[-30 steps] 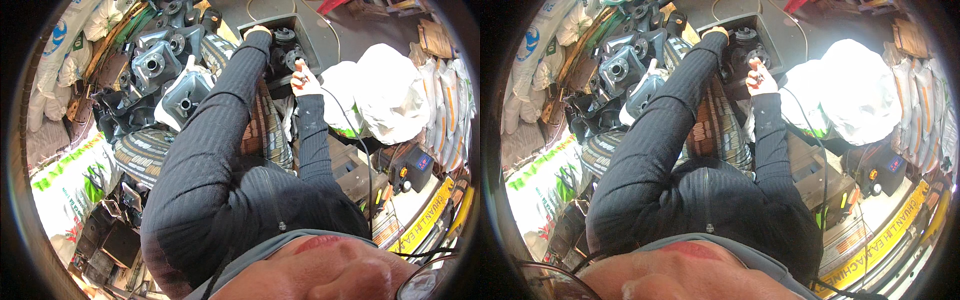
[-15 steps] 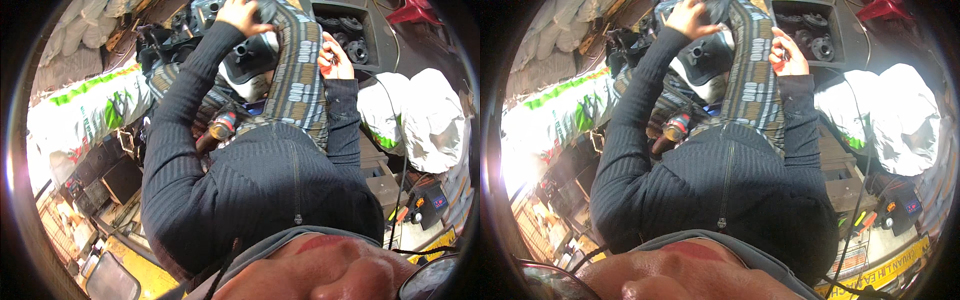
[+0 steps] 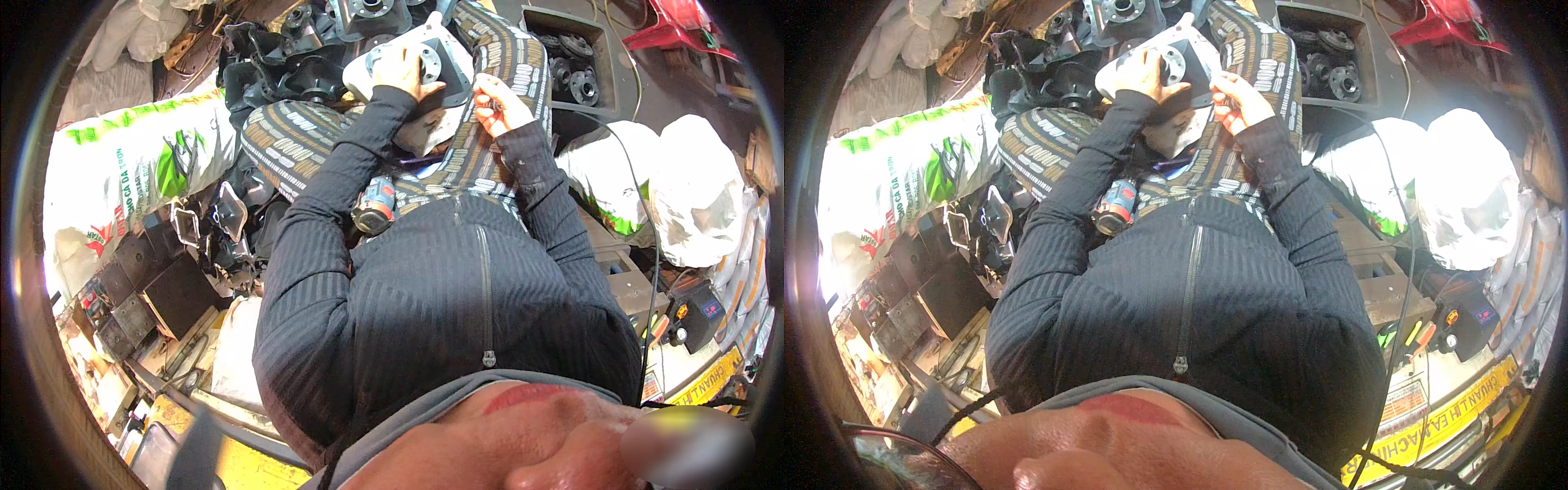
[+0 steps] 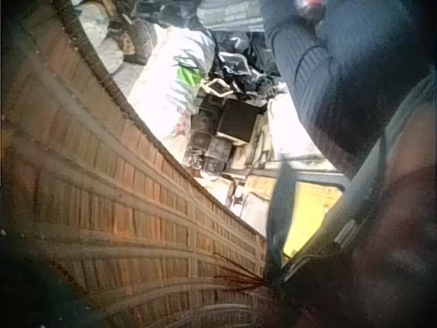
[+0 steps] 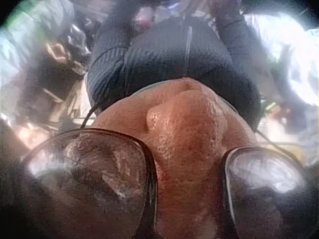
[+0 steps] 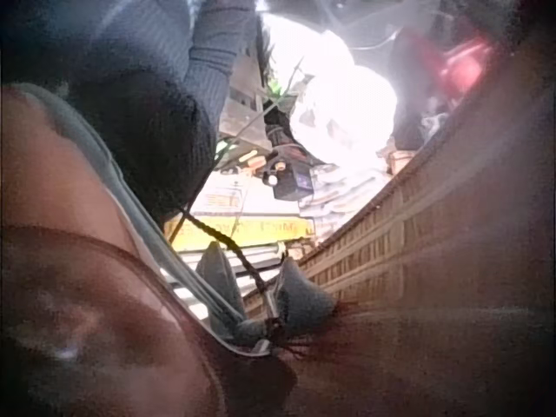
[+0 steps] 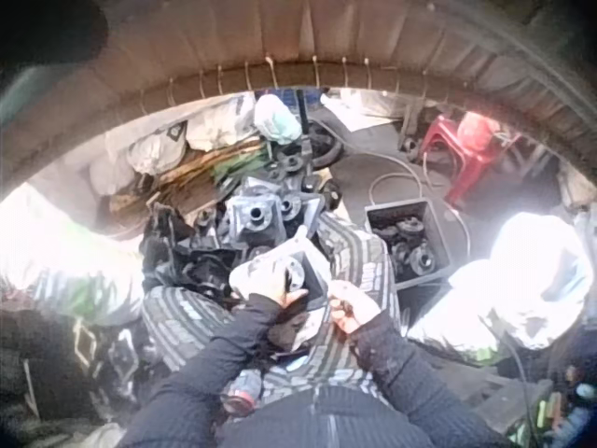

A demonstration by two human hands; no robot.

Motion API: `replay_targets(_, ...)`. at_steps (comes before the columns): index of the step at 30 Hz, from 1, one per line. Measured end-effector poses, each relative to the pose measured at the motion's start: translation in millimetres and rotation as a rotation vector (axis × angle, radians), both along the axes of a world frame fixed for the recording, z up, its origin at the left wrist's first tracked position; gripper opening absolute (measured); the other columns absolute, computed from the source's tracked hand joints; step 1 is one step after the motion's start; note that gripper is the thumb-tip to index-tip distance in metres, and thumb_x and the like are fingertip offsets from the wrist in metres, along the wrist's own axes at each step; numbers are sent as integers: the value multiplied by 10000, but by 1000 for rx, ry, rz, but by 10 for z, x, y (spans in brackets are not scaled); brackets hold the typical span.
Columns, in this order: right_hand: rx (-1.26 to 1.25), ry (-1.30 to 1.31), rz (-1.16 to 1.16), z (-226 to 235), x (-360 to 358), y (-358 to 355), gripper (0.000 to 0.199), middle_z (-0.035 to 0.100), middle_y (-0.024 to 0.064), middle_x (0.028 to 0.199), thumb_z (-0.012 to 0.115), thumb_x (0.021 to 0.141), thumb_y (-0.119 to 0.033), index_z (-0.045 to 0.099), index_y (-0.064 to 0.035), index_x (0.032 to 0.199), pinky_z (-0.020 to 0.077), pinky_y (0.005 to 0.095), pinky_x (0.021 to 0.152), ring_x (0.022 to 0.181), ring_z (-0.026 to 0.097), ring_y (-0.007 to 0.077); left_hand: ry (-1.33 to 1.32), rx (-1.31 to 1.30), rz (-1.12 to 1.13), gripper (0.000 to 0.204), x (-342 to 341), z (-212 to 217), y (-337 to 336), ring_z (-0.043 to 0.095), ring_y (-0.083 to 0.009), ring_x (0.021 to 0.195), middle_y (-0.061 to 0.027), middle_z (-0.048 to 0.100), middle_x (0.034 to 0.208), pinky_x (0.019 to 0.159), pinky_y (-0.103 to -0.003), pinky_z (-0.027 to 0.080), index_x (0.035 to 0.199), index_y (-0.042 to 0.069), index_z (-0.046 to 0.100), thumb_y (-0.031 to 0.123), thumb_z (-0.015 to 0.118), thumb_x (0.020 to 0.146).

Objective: The person uses a cordless drill to bore holes into black plastic components. They pick up each part, drill it, and place it back into a pile, repeating the process for several items.

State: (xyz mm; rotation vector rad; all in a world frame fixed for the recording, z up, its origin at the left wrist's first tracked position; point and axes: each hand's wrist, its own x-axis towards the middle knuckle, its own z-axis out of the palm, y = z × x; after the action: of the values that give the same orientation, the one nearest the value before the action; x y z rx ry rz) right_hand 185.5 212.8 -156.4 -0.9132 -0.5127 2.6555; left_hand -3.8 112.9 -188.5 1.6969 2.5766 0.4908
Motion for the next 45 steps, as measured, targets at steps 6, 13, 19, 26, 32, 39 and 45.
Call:
replay_targets(6,-59,25,-2,-65,-173,-131,156,546,17,811,627,815,-110,564,-47,943,394,187,504,652,501,77,-136,-120,153,914,-7,-47,103,603,-355,830,-203,451,1136,687,-439,512,1189,47,426,658,679,557)
replay_targets(13,-92,-44,9,-165,-220,-87,151,544,35,800,591,847,-141,550,-16,921,374,203,492,621,469,85,-490,-35,-1,379,-208,936,-828,589,-199,727,-97,580,833,666,-320,481,940,40,567,324,706,730)
replay_targets(19,-147,-57,100,-158,-358,-187,176,537,19,795,586,854,-163,560,-30,967,362,201,492,615,455,74,-593,-364,-79,709,331,1433,-2103,576,-267,965,-152,516,1158,796,-340,478,1278,105,415,238,707,646)
replay_targets(26,-98,-16,226,-106,-424,-389,165,528,-12,799,615,838,-201,572,-63,920,383,165,491,616,459,42,-433,-386,113,606,414,1286,-1939,570,-284,980,-156,575,1075,840,-355,461,1191,72,503,240,719,650)
replay_targets(32,-220,89,221,-2,-425,-417,150,514,-1,793,574,868,-178,535,-35,892,348,163,476,611,442,43,-926,-52,300,390,202,1861,-1856,625,-201,822,-98,635,941,718,-310,501,1012,32,609,151,757,672)
replay_targets(39,-216,207,219,111,-386,-412,129,496,7,809,549,880,-170,518,-50,919,338,173,484,637,419,53,-881,-20,202,293,195,1949,-1527,565,-135,639,-74,634,846,567,-257,466,966,14,592,167,699,740)
replay_targets(45,-131,134,228,139,-380,-399,138,514,2,808,555,876,-176,531,-49,925,367,179,492,629,439,53,-881,27,220,286,249,1932,-1503,569,-141,622,-71,634,825,556,-261,466,953,18,595,156,712,730)
